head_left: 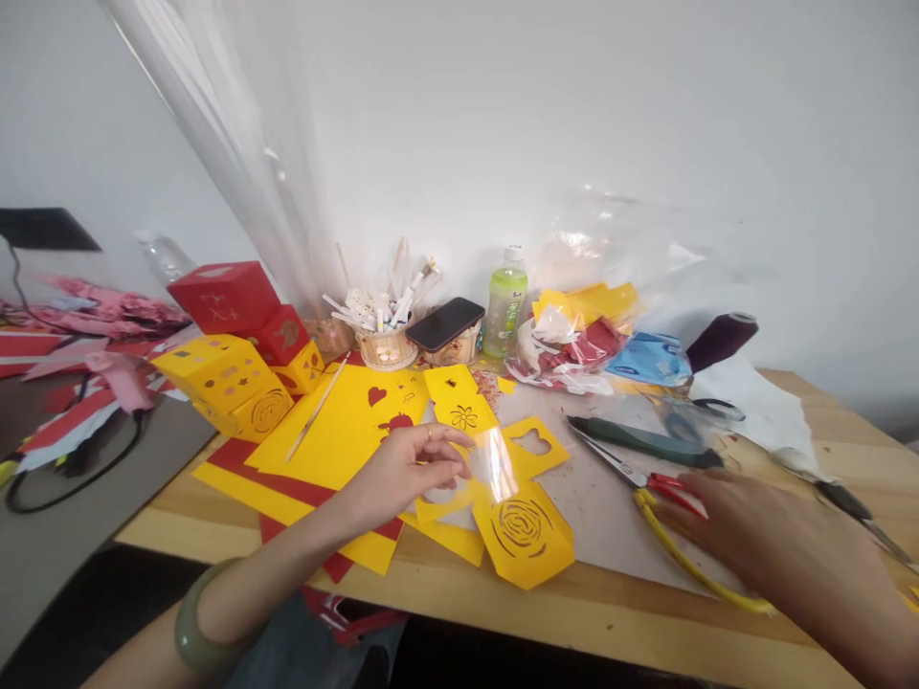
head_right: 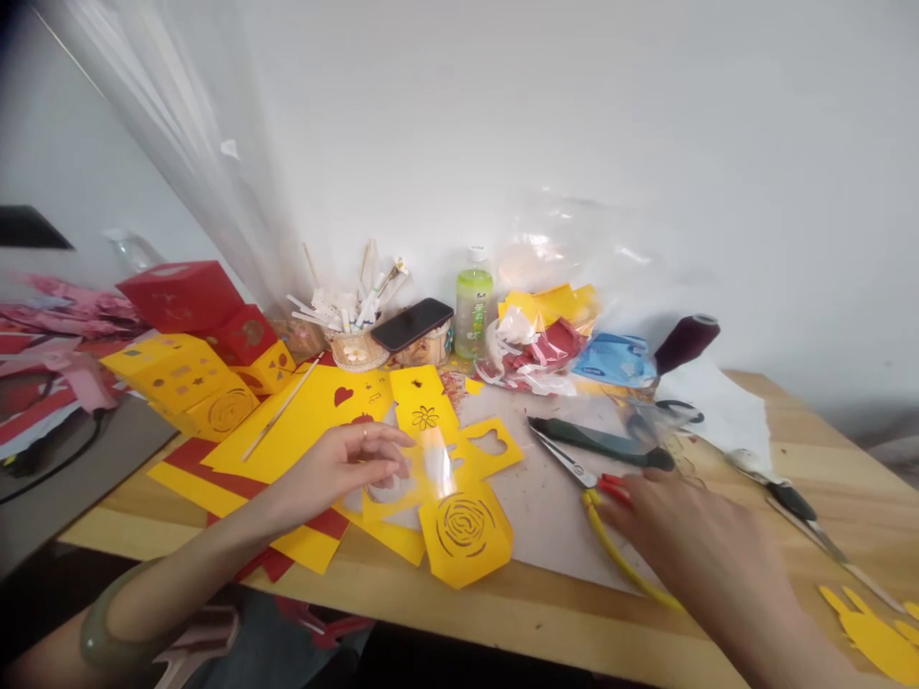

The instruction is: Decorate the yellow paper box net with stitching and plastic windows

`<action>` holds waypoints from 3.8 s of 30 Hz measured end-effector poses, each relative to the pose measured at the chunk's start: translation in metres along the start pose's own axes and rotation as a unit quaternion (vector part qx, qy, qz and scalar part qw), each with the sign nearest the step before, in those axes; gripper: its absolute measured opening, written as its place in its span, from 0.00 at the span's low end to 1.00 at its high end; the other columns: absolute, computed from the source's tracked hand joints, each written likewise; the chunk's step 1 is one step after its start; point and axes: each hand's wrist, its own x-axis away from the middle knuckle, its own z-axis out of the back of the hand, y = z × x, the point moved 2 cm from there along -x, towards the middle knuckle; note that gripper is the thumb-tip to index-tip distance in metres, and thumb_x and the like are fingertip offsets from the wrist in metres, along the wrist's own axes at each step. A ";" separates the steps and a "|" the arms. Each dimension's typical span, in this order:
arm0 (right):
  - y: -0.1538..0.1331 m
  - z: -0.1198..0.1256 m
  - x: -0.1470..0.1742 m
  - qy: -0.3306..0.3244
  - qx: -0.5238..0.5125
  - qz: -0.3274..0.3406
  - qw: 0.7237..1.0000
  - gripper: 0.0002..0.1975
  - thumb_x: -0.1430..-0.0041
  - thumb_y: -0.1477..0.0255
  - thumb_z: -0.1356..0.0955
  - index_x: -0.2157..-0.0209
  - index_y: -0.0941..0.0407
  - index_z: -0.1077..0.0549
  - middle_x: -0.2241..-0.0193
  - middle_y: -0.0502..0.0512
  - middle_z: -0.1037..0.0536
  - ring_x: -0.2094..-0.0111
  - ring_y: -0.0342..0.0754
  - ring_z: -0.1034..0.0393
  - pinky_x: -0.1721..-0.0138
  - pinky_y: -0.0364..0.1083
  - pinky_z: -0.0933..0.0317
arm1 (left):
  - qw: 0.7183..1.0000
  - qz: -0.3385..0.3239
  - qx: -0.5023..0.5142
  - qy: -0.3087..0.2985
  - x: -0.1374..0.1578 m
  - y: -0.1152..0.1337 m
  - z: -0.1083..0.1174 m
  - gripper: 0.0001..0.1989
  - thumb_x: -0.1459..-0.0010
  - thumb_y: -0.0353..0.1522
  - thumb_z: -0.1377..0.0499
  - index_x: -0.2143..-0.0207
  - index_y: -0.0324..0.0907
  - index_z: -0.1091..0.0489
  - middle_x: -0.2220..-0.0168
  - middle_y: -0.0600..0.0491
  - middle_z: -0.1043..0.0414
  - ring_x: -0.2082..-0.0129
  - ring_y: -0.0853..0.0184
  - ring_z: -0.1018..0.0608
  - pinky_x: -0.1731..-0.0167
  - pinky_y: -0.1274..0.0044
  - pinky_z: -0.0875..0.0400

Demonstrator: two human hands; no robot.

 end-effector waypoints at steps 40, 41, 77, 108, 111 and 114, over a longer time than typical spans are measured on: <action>-0.107 -0.085 -0.055 -0.215 -0.171 0.057 0.960 0.10 0.46 0.67 0.37 0.79 0.54 0.32 0.84 0.48 0.29 0.82 0.41 0.38 0.81 0.40 0.47 | 0.757 -0.406 -0.511 -0.023 -0.031 -0.048 0.015 0.12 0.39 0.27 0.53 0.64 0.37 0.30 0.70 0.49 0.26 0.70 0.68 0.25 0.73 0.79 0.27; -0.107 -0.085 -0.055 -0.211 -0.171 0.055 0.961 0.10 0.46 0.67 0.37 0.79 0.54 0.33 0.84 0.47 0.29 0.82 0.40 0.38 0.82 0.40 0.48 | 0.752 -0.408 -0.518 -0.024 -0.031 -0.046 0.014 0.12 0.39 0.27 0.53 0.63 0.36 0.30 0.69 0.48 0.26 0.70 0.68 0.25 0.74 0.80 0.27; -0.097 -0.083 -0.040 -0.069 -0.150 0.099 0.981 0.04 0.50 0.72 0.31 0.70 0.54 0.30 0.86 0.40 0.30 0.87 0.37 0.37 0.86 0.37 0.47 | 0.692 -0.439 -0.573 0.022 -0.021 -0.064 0.005 0.16 0.38 0.27 0.57 0.58 0.36 0.30 0.55 0.44 0.27 0.60 0.61 0.26 0.74 0.77 0.27; -0.098 -0.085 -0.037 -0.043 -0.177 0.163 0.970 0.08 0.42 0.72 0.38 0.74 0.54 0.30 0.78 0.47 0.25 0.79 0.41 0.30 0.79 0.40 0.40 | 0.697 -0.411 -0.586 -0.051 -0.025 -0.038 0.009 0.18 0.36 0.26 0.60 0.61 0.37 0.31 0.67 0.52 0.27 0.67 0.70 0.26 0.74 0.82 0.29; -0.098 -0.085 -0.036 -0.046 -0.176 0.163 0.970 0.09 0.42 0.72 0.38 0.74 0.54 0.30 0.78 0.47 0.25 0.79 0.41 0.30 0.79 0.39 0.40 | 0.686 -0.429 -0.588 -0.018 -0.022 -0.042 0.009 0.15 0.37 0.26 0.57 0.61 0.37 0.30 0.62 0.51 0.25 0.63 0.68 0.26 0.72 0.81 0.29; -0.098 -0.085 -0.036 -0.054 -0.166 0.168 0.970 0.09 0.42 0.72 0.38 0.74 0.54 0.30 0.78 0.47 0.25 0.79 0.41 0.30 0.79 0.40 0.40 | 0.683 -0.435 -0.587 -0.006 -0.020 -0.046 0.010 0.14 0.38 0.26 0.55 0.60 0.36 0.30 0.58 0.49 0.25 0.60 0.66 0.26 0.68 0.79 0.28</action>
